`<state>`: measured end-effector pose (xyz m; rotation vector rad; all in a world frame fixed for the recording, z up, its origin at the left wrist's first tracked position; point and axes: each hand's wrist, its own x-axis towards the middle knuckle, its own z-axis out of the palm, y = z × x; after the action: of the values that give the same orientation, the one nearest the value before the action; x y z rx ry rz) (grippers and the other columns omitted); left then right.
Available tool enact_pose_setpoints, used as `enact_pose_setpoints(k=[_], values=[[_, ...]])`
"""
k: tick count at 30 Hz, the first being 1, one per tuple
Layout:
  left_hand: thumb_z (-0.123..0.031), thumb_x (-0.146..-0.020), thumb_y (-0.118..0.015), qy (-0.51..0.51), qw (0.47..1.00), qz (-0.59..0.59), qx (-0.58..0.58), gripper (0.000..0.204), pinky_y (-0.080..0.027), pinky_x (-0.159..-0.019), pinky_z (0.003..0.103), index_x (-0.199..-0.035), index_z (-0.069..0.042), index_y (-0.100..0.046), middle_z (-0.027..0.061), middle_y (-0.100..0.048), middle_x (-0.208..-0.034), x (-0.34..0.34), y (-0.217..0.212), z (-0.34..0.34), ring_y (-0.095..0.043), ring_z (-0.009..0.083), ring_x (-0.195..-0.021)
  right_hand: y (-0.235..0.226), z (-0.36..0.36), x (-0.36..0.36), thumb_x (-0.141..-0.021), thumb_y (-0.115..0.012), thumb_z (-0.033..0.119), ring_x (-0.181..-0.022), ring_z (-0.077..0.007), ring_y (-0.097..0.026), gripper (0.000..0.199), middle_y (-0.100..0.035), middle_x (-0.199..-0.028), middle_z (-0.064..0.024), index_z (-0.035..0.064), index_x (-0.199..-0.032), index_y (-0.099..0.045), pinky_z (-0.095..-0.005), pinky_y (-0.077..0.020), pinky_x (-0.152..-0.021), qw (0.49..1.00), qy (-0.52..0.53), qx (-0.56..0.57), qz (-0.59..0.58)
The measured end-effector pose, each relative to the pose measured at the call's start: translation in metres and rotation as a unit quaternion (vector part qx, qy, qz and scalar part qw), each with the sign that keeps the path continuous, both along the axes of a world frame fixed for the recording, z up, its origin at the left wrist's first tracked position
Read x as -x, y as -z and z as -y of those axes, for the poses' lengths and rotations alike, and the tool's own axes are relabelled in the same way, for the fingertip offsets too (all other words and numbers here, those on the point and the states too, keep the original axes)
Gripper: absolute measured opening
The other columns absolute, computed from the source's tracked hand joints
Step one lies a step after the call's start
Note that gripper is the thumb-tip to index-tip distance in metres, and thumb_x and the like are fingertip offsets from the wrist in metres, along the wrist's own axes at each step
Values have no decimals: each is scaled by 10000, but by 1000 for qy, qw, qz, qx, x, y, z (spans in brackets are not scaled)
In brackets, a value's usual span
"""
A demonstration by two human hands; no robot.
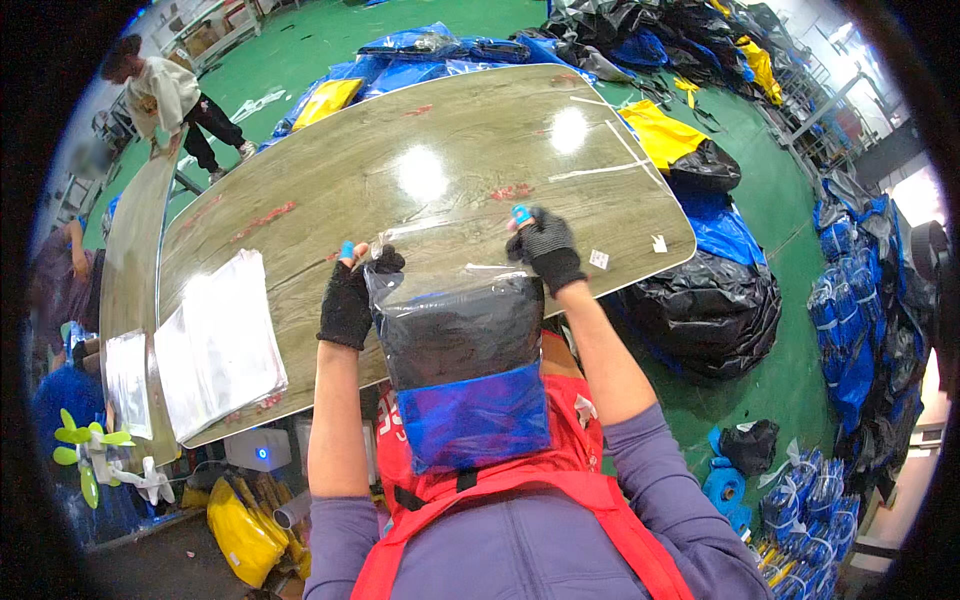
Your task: The person folds and inserts blue and yellow plastic mailers into clear poly bags on a workbench. The person repeatedly folds the mailers, places them inside the clear bags, and adjusts the contents. The person handles multiple mailers one at a time and places the finished packages on the table.
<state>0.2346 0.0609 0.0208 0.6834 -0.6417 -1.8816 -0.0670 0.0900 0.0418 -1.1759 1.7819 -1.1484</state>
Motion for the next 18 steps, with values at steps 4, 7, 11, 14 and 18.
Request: enact_pose_setpoints(k=[4, 7, 11, 14, 18], values=[[-340, -943, -553, 29, 952, 297, 73, 384, -524, -875, 398, -1144, -15, -589, 149, -662, -1093, -1, -20, -1, -650, 269, -983, -62, 2, -18, -829, -646, 114, -828, -276, -652, 159, -672, -872, -127, 39, -969, -640, -340, -511, -740, 883, 86, 358, -292], [-226, -951, -546, -86, 973, 197, 80, 301, -516, -878, 359, -1166, -19, -579, 134, -652, -1127, -2, -23, 6, -641, 246, -1015, -87, 9, -50, -711, -637, 61, -847, -322, -608, 243, -638, -905, -120, 90, -952, -647, -402, -491, -746, 868, -95, 391, -291], [-274, -980, -527, -154, 977, 146, 26, 246, -477, -705, 278, -1079, -56, -586, 37, -605, -873, -12, -13, 8, -566, 145, -745, -84, 18, -76, -760, -620, 17, -822, -278, -636, 242, -650, -886, -101, 85, -991, -651, -374, -507, -725, 865, -167, 384, -277], [-328, -977, -530, 40, 987, 50, -149, 305, -502, -682, 285, -999, -36, -613, 33, -620, -795, -18, -19, 2, -592, 142, -709, -82, 21, -80, -785, -631, 44, -804, -285, -628, 199, -648, -886, -105, 80, -980, -650, -366, -501, -700, 899, -161, 344, -218], [-283, -968, -545, 17, 981, 189, 23, 361, -538, -798, 298, -1129, 31, -623, 123, -677, -1011, -9, -43, -8, -664, 178, -891, -85, 28, -84, -810, -626, 78, -789, -290, -623, 159, -646, -896, -112, 86, -966, -657, -345, -505, -689, 896, -267, 271, -230]])
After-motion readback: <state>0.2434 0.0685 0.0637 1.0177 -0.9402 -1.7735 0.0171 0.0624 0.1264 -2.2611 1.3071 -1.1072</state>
